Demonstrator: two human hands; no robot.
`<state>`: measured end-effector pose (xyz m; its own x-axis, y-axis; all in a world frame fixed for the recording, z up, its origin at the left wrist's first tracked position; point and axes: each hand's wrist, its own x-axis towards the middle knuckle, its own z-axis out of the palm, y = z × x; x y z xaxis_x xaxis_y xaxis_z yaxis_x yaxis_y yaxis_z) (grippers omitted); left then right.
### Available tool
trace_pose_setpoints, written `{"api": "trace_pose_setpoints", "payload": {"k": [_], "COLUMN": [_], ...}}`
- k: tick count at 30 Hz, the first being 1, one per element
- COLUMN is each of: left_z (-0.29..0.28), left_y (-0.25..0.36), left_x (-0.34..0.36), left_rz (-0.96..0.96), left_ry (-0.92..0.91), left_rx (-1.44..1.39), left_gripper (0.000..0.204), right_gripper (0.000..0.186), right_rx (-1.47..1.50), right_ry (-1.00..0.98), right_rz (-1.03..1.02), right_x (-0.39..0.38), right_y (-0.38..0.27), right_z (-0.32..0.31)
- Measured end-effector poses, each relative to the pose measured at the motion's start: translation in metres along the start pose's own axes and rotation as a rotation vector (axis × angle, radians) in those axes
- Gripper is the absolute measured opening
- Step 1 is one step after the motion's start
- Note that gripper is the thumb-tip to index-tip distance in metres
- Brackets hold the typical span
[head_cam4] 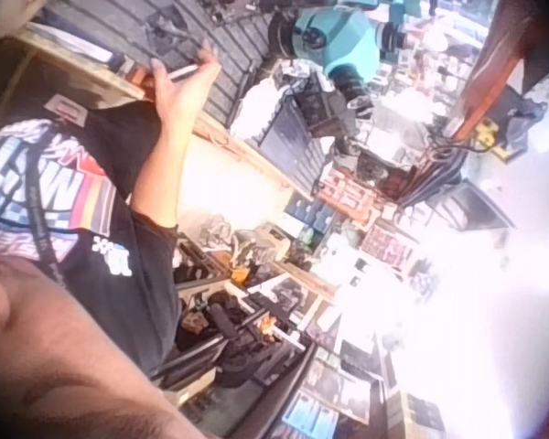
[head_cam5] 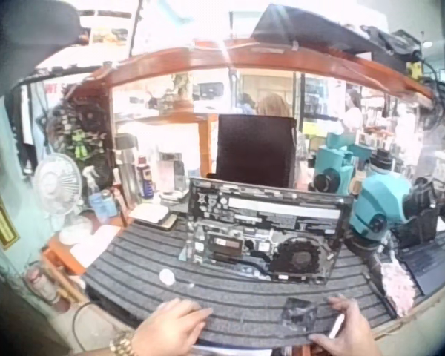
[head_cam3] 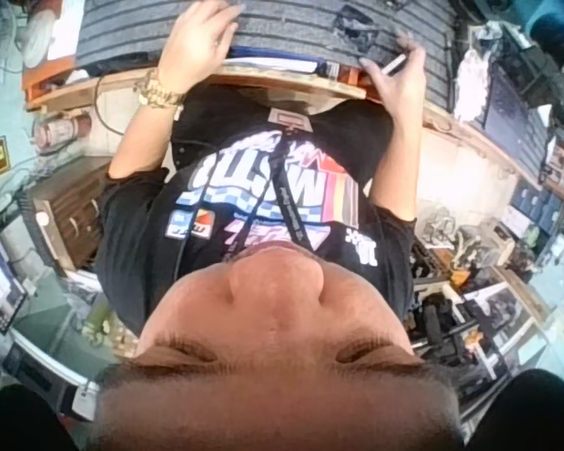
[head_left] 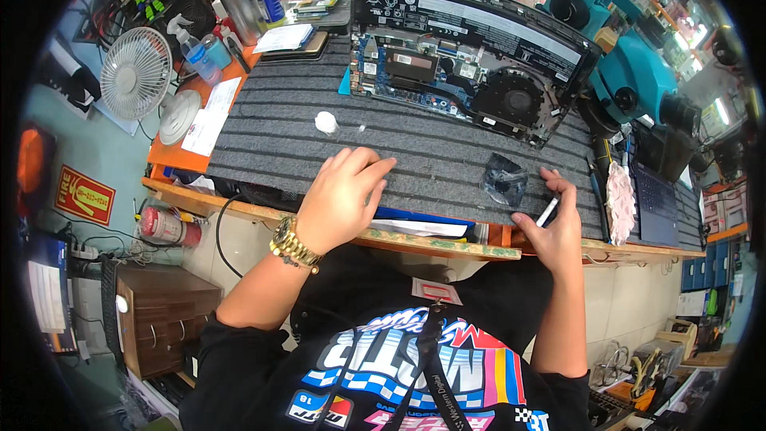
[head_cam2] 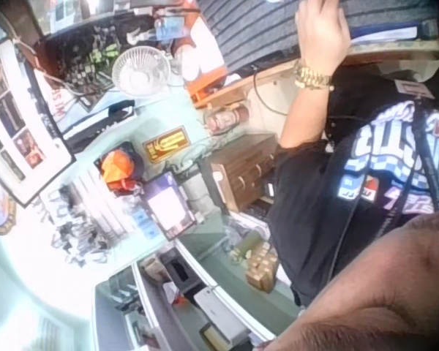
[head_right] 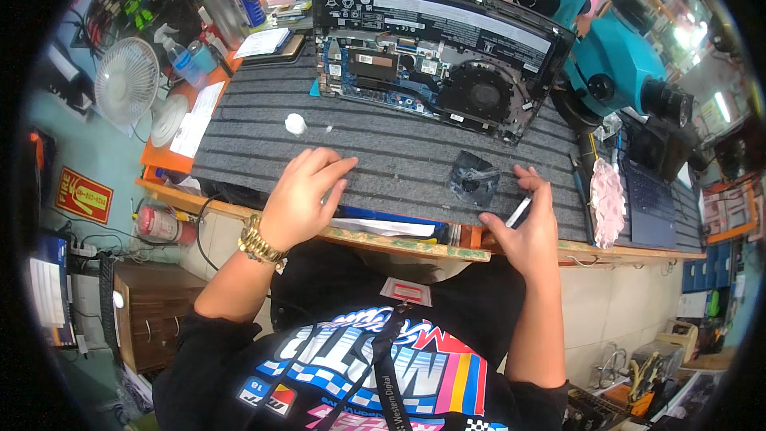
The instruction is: The person uses tweezers and a small tool to manipulate components on a circuit board and around the fan area of an open laptop, then picks up the laptop to work on the side hinge.
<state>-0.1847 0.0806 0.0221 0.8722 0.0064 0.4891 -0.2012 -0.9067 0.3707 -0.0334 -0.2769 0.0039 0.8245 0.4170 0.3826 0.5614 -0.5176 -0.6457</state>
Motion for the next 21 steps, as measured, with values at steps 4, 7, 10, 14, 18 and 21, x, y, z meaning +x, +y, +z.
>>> {"api": "trace_pose_setpoints", "payload": {"k": [4, 7, 10, 14, 18, 21], "left_z": [0.002, -0.006, -0.021, -0.02, -0.015, -0.005], "left_y": [-0.004, -0.006, -0.012, -0.047, -0.056, -0.056], "left_x": [0.011, 0.016, 0.02, 0.029, 0.038, 0.045], "left_rz": [0.032, 0.068, 0.08, -0.06, -0.142, -0.19], "left_ry": [-0.111, -0.117, -0.078, 0.04, 0.046, 0.062], "left_rx": [0.084, 0.094, 0.054, 0.159, 0.323, 0.33], "left_gripper": [0.041, 0.048, 0.054, 0.045, 0.036, 0.025], "right_gripper": [0.075, 0.073, 0.072, 0.071, 0.068, 0.067], "right_rx": [-0.022, 0.003, 0.01, -0.033, 0.0, -0.024], "right_ry": [-0.061, -0.067, -0.068, -0.075, -0.056, -0.059], "right_rz": [-0.021, -0.034, -0.039, -0.068, -0.06, -0.068], "right_x": [0.009, 0.01, 0.009, 0.009, 0.01, 0.011], "right_y": [-0.005, -0.004, -0.005, -0.004, -0.006, -0.004], "right_z": [0.0, 0.001, 0.002, 0.003, 0.008, 0.007]}}
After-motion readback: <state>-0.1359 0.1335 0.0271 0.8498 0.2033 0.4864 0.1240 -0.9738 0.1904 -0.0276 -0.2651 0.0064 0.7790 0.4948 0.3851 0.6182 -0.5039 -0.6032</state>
